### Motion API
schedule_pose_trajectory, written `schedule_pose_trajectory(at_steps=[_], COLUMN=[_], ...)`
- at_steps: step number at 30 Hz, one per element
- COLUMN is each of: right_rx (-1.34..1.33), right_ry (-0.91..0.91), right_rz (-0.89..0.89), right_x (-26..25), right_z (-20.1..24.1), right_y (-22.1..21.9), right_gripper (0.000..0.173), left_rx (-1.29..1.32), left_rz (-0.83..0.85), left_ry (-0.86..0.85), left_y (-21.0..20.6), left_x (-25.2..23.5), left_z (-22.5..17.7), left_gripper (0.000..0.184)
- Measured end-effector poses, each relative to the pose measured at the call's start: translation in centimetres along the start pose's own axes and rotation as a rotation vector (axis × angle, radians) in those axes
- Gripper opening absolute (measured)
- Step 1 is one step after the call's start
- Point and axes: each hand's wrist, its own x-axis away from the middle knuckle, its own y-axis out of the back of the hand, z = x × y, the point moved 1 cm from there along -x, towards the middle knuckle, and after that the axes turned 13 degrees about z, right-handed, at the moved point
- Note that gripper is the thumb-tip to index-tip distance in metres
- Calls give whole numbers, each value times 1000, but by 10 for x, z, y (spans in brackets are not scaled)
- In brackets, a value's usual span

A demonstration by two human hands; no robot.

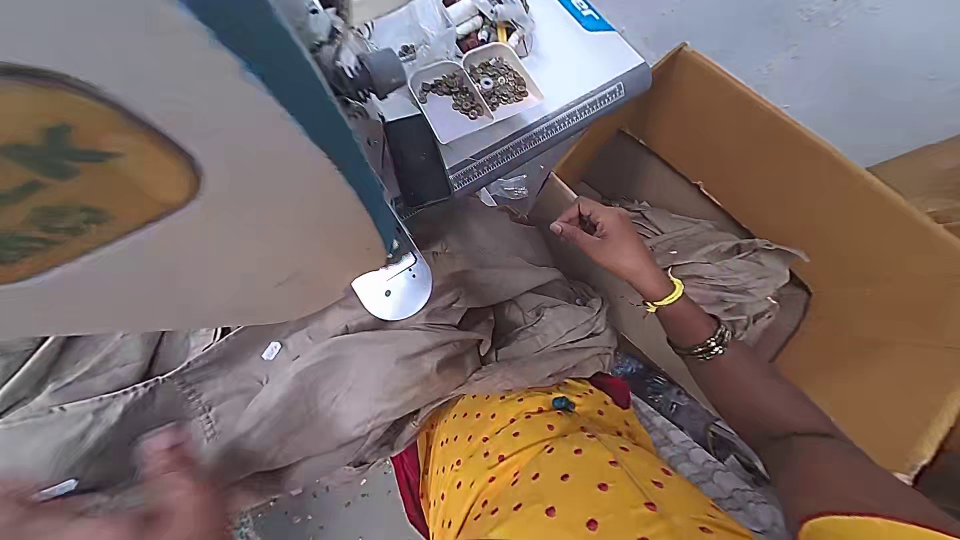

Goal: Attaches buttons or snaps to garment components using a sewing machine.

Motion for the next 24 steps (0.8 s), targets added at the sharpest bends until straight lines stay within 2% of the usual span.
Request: schedule_pose_trajectory(at_steps=[2,3,4,5,6,7,9,11,14,16,18,20,22,24], right_rx=[-64,-111,-153,-173,-156,-118,-16,3,-51,-116,-181,-196,-191,-199], right_ry=[-138,-190,-228,-256,-261,-251,-188,-127,-29,50,77,91,92,53], right_rz=[138,255,392,556,734,891,1058,1002,854,795,800,860,937,994], right_x=[26,39,50,59,68,75,81,84,70,56,43,32,26,21], right_z=[-10,-18,-25,-30,-35,-38,-39,-34,-18,-6,8,20,33,44], right_y=[-3,-5,-7,-8,-9,-12,-12,-6,-5,-21,-41,-59,-71,-76], right_gripper=[15,18,23,28,31,33,42,40,36,32,31,35,46,41], left_rx=[-3,1,-39,-83,-87,-50,97,123,-142,-382,-536,-564,-478,-319], left_rz=[423,647,793,860,861,846,774,617,441,405,494,484,464,469], left_ry=[-342,-497,-627,-724,-777,-779,-725,-663,-541,-347,-96,22,-58,-206], left_y=[-77,-114,-146,-172,-190,-196,-173,-119,-36,-5,8,5,-5,-21], left_x=[27,38,48,56,58,56,32,7,-20,-17,1,17,23,24], left_z=[-48,-72,-93,-106,-114,-118,-127,-117,-53,-3,25,25,5,-25], left_gripper=[54,49,44,35,21,16,17,18,23,27,32,36,35,34])
